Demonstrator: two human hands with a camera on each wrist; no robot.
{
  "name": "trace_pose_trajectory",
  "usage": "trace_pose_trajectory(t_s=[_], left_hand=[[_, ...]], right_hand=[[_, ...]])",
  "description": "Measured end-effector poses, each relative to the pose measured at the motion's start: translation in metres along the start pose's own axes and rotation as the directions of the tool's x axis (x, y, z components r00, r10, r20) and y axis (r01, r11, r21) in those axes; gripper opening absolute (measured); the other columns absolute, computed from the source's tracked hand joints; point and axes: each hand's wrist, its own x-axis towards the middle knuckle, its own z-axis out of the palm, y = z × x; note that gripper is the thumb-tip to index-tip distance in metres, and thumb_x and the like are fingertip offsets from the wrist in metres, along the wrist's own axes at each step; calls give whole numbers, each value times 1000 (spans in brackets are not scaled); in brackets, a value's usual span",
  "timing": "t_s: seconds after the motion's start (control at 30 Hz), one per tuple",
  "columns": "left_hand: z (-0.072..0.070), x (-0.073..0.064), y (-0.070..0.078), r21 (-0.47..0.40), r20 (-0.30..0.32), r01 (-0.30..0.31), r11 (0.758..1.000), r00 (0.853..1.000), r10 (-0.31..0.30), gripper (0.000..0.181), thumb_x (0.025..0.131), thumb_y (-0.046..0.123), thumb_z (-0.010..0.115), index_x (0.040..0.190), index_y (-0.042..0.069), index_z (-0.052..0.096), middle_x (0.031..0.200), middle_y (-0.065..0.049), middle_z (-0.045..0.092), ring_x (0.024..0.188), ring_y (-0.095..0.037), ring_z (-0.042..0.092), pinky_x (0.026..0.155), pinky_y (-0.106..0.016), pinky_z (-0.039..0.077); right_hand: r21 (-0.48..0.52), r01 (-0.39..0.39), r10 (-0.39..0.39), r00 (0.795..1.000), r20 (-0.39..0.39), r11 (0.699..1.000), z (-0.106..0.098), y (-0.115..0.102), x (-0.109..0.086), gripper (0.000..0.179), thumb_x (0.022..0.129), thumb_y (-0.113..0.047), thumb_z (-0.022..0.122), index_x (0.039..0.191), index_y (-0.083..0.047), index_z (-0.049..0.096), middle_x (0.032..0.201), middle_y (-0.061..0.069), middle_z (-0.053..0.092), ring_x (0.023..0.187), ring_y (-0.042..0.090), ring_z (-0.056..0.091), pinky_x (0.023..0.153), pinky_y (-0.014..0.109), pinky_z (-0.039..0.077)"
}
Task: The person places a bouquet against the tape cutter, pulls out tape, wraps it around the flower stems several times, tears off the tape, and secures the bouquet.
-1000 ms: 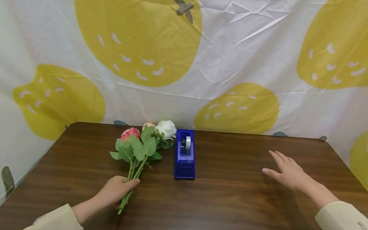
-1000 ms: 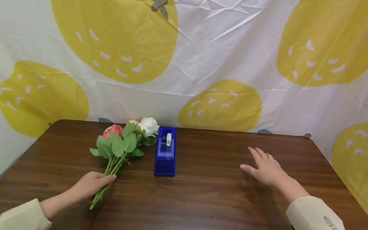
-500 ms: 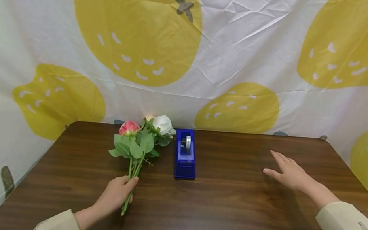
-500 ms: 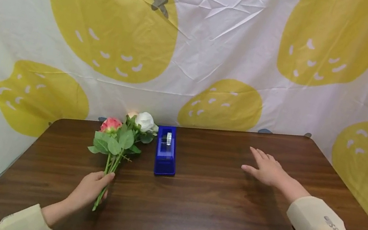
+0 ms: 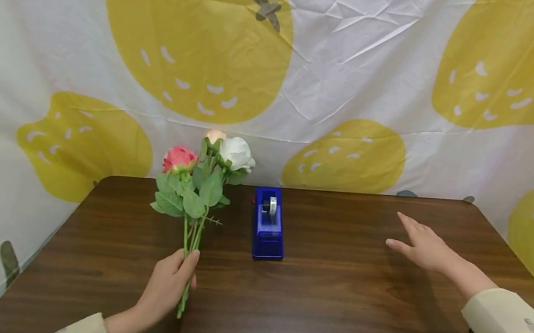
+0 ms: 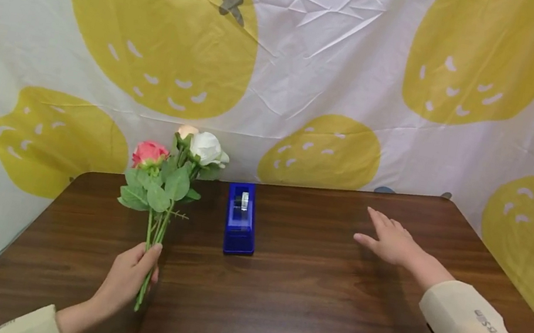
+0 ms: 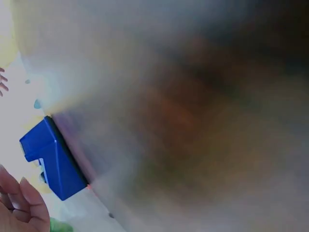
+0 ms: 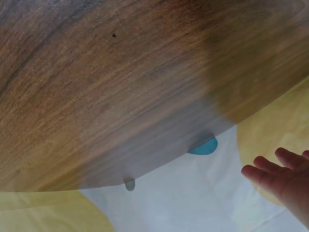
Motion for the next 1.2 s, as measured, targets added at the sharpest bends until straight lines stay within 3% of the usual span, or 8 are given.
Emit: trace_pose_trajectory(t_s=[0.2, 0.33, 0.43, 0.6, 0.7, 1.0, 1.1, 1.2], left_hand=[[-1, 7, 9, 51, -30, -183, 982, 982, 185, 36, 97, 27, 44, 66, 10, 51, 53, 1, 52, 42, -6, 37, 42, -24, 34], [-5, 16, 16, 175, -22, -339, 924, 937, 348, 32, 96, 22, 46, 66, 13, 49, 54, 6, 49, 44, -4, 34, 43, -23, 33], [-9, 23, 19, 281, -2, -479, 832, 866, 500, 28, 94, 17, 50, 67, 14, 47, 53, 9, 44, 44, -2, 33, 43, -21, 32], [-9, 32, 23, 383, 67, -686, 619, 689, 722, 35, 99, 30, 40, 69, 11, 42, 52, 12, 33, 44, 1, 25, 42, -14, 23], [-7, 36, 27, 394, 99, -749, 532, 610, 786, 45, 99, 41, 28, 69, 11, 40, 53, 11, 25, 46, 2, 19, 42, -13, 17], [13, 43, 36, 387, 248, -856, 343, 455, 855, 49, 100, 41, 20, 65, 12, 39, 51, 9, 27, 44, 1, 19, 41, -14, 17], [21, 43, 35, 353, 345, -880, 319, 439, 829, 50, 99, 43, 18, 66, 13, 40, 51, 10, 29, 44, 0, 20, 41, -14, 18], [28, 44, 34, 296, 473, -895, 333, 440, 763, 49, 99, 45, 19, 67, 14, 41, 52, 11, 29, 44, -1, 23, 42, -15, 19]], right_hand=[[6, -7, 7, 1000, 0, 1000, -3, -1, 1, 79, 93, -44, 46, 140, 11, 14, 141, 37, 17, 126, 54, 18, 99, 63, 16], [12, -6, 6, 1000, -6, 1000, -4, -1, 1, 80, 93, -44, 47, 141, 10, 12, 142, 37, 15, 127, 55, 17, 99, 64, 16], [8, -14, 15, 1000, -23, 1000, -6, 0, 0, 81, 93, -44, 47, 142, 8, 9, 142, 37, 12, 126, 55, 16, 98, 65, 17], [-3, -34, 34, 998, -52, 999, -12, 1, -3, 83, 93, -44, 48, 143, 6, 6, 143, 37, 9, 126, 57, 15, 97, 66, 17], [1, -41, 41, 998, -50, 999, -16, 1, -4, 83, 93, -46, 46, 143, 5, 4, 143, 36, 7, 126, 57, 13, 98, 66, 16], [7, -58, 59, 997, -48, 998, -24, 8, -5, 83, 93, -45, 46, 143, 6, 4, 143, 37, 6, 126, 57, 12, 98, 67, 15], [-9, -56, 56, 997, -56, 998, -25, 12, -5, 81, 93, -43, 46, 142, 7, 6, 142, 38, 8, 126, 58, 13, 98, 66, 16], [-29, -29, 26, 997, -73, 999, -27, 17, -3, 73, 95, -31, 48, 140, 12, 9, 139, 42, 11, 124, 59, 15, 97, 66, 17]])
